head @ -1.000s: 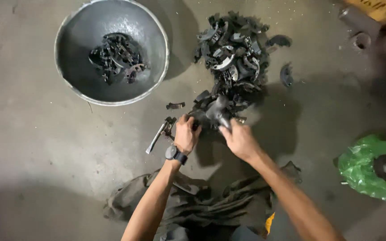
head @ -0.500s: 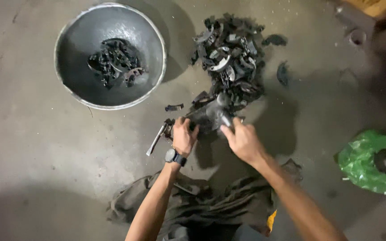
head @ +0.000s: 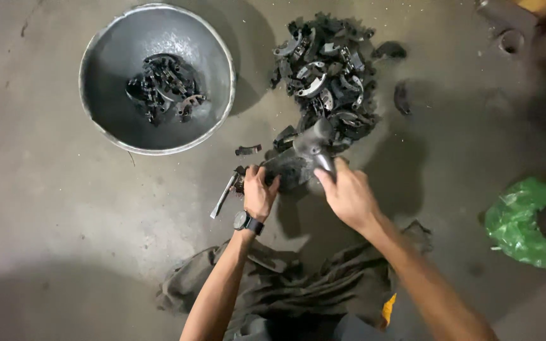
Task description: Removing old brake linings or friction material from brake shoes using a hammer and metal punch.
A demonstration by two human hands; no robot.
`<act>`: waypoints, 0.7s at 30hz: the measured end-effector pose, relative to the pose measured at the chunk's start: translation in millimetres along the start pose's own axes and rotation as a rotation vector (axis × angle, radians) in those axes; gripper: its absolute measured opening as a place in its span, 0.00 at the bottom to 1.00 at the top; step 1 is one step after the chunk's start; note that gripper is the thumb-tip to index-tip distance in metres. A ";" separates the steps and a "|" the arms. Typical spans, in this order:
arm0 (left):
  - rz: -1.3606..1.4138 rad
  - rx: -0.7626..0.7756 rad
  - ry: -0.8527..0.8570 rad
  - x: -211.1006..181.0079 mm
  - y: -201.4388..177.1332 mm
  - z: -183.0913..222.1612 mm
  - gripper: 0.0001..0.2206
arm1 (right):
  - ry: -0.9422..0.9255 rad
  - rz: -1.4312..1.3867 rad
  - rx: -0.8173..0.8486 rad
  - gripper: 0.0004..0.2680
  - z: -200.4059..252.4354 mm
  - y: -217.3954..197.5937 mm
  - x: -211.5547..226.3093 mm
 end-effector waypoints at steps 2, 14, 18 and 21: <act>-0.019 0.006 -0.005 0.8 3.8 -1.8 0.13 | 0.058 -0.078 -0.060 0.14 11.3 -19.3 26.9; -0.007 0.082 0.011 -8.8 6.4 -11.4 0.12 | 0.061 0.124 0.156 0.14 -8.9 11.9 -5.0; -0.002 0.099 0.013 -4.2 11.0 -10.5 0.13 | -0.565 0.257 -0.525 0.13 23.1 -17.6 44.2; -0.021 0.092 0.010 0.8 14.7 -9.7 0.13 | -0.741 0.219 -0.520 0.12 9.6 22.7 -11.7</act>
Point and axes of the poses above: each hand's wrist, its own z-axis away from the middle knuckle, its own y-axis out of the palm, x = y × z, the point moved 5 cm from there along -z, towards the middle knuckle, and after that the axes turned 10 degrees about -y, right-handed, at the moved point
